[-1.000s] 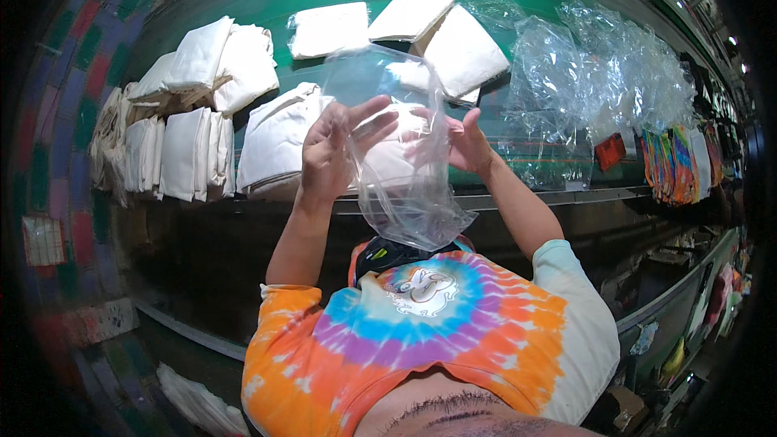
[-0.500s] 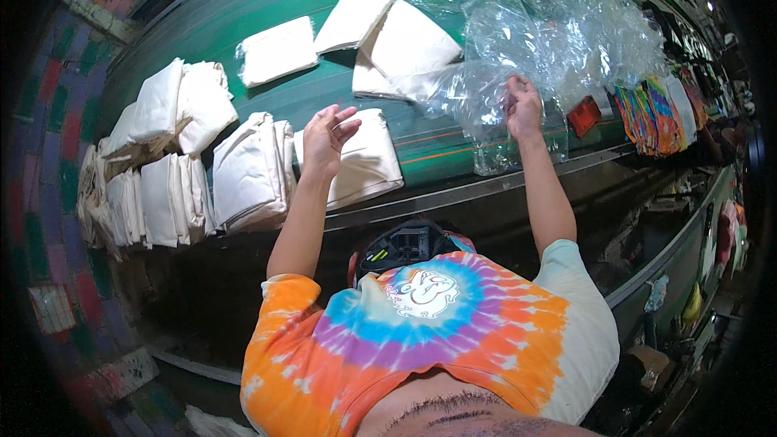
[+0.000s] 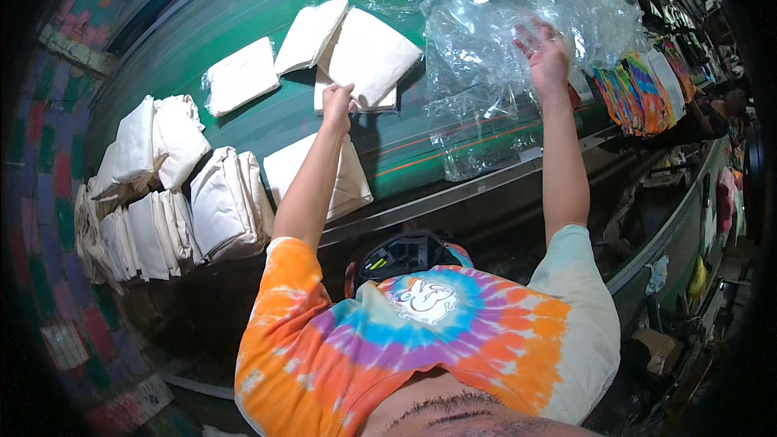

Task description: The person places folded white textile bundles into clear plastic bags on a conveyor belt, seals each bag, and stacks the packaged items. The person handles the bundles one at a time and arranges them in neat stacks on the belt.

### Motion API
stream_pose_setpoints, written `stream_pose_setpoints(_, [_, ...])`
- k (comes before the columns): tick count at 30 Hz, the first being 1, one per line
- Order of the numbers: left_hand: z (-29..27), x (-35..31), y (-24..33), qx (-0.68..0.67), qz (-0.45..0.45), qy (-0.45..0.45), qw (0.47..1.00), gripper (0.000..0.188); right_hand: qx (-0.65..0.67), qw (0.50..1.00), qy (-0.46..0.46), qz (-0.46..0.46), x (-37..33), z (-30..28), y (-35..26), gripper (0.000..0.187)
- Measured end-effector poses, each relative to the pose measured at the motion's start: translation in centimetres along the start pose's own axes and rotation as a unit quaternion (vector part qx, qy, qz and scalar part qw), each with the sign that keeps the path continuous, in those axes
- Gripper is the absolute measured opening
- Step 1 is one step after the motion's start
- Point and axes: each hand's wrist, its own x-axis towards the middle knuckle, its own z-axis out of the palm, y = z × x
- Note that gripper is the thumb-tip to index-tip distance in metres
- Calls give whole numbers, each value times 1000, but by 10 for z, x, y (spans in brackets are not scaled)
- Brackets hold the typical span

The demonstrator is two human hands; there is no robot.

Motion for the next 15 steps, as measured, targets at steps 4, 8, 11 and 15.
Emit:
stream_pose_setpoints(4, [14,17,5,25,-114,50,992,22,-158,961,-13,225,-15,-2,49,47])
stream_pose_setpoints(8, [33,21,7,-90,-118,-14,989,21,-242,921,-53,301,-69,15,102,66])
stream_pose_setpoints(11, [44,12,18,-79,-101,-14,992,17,-313,852,-232,350,-90,30,111,44])
stream_pose_setpoints(15, [58,-19,41,-71,-11,21,997,20,-315,809,-390,305,-104,49,115,33])
